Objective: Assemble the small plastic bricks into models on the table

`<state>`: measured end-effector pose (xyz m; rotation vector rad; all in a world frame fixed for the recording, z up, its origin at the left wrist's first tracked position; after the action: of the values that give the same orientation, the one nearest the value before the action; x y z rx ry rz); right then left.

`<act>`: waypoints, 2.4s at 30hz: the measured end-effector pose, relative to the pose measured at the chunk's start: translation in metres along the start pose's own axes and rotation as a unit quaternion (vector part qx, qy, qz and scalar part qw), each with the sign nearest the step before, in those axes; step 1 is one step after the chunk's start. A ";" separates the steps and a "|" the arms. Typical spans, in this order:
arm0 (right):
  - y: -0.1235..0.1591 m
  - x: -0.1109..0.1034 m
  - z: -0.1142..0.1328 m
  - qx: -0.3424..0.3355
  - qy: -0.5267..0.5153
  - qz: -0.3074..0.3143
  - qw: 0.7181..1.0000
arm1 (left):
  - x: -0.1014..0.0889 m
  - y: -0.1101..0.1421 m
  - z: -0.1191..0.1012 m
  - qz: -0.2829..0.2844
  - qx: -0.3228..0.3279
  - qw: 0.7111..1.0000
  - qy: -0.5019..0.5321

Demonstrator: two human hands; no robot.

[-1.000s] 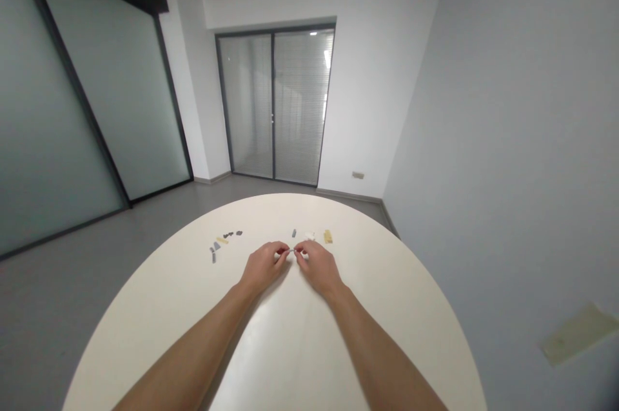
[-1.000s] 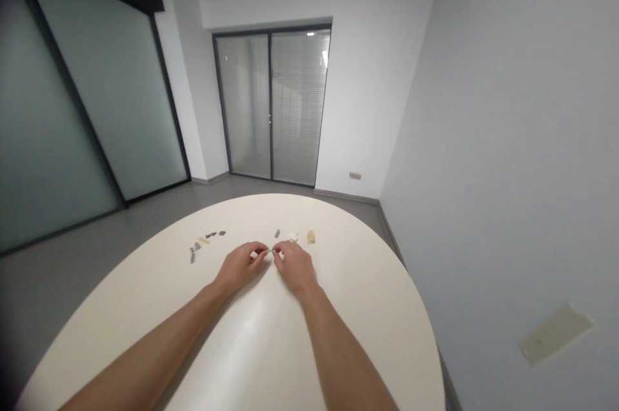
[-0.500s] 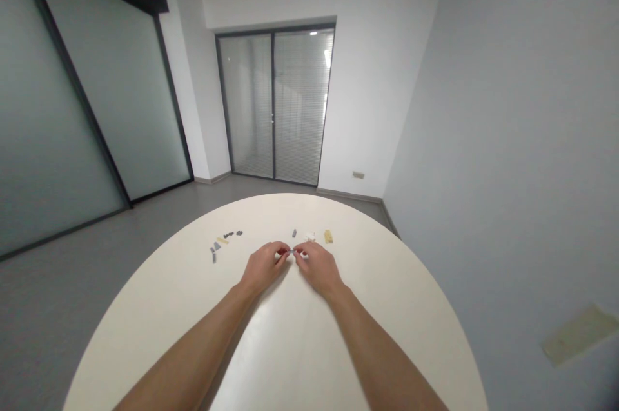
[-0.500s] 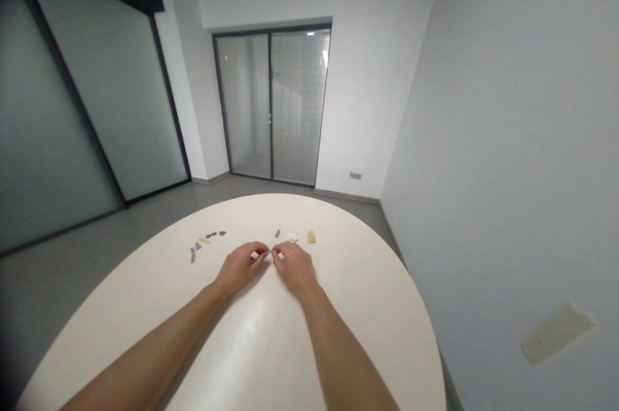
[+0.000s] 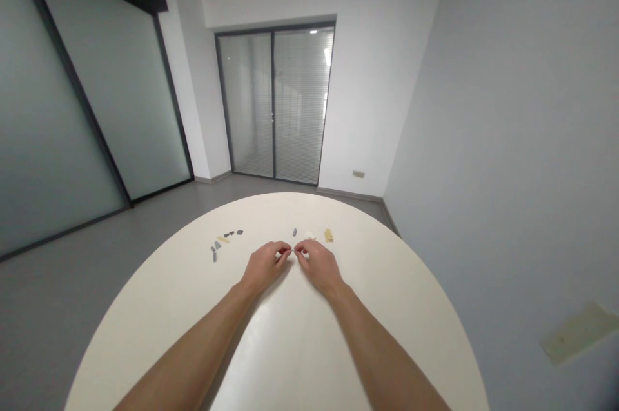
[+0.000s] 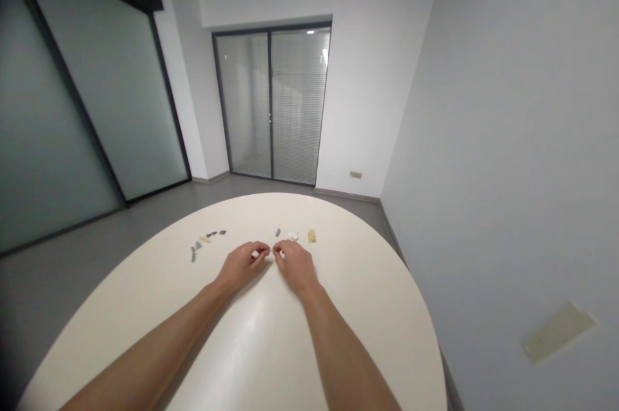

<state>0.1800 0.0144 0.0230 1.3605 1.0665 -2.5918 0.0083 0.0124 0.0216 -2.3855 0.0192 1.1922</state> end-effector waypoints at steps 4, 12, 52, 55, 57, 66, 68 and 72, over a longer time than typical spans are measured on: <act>0.000 -0.001 0.001 0.005 -0.004 0.000 1.000 | 0.000 0.000 0.000 -0.002 0.008 1.000 0.005; 0.001 0.001 0.000 0.009 0.000 0.004 1.000 | 0.000 0.000 0.000 -0.011 0.022 0.999 0.023; 0.001 -0.002 0.003 0.015 -0.007 0.000 1.000 | -0.002 0.001 -0.003 -0.001 -0.008 0.999 0.032; 0.000 -0.003 0.003 0.018 -0.007 0.005 1.000 | -0.001 0.000 -0.001 -0.005 -0.007 0.999 0.032; 0.000 -0.003 0.004 0.018 -0.005 0.008 1.000 | 0.000 0.000 -0.001 -0.008 -0.005 1.000 0.030; 0.000 -0.002 0.002 0.015 -0.006 0.003 1.000 | -0.002 0.001 -0.005 -0.012 -0.020 0.999 0.035; 0.000 -0.002 0.002 0.016 -0.006 0.005 1.000 | -0.002 0.000 -0.005 -0.012 -0.024 0.999 0.030; 0.000 -0.004 0.004 0.014 -0.009 0.006 1.000 | 0.000 0.000 -0.003 -0.012 -0.017 1.000 0.017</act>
<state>0.1797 0.0112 0.0278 1.3412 1.0207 -2.6157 0.0104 0.0108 0.0236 -2.4283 -0.0177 1.1488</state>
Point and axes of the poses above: each hand's wrist, its own y-axis away from the middle knuckle, its own x-axis out of the palm, z = x × y, the point moved 2 cm from there along -y, towards the middle knuckle, and after that the axes turned 1 degree about -x, right-handed, at the moved point
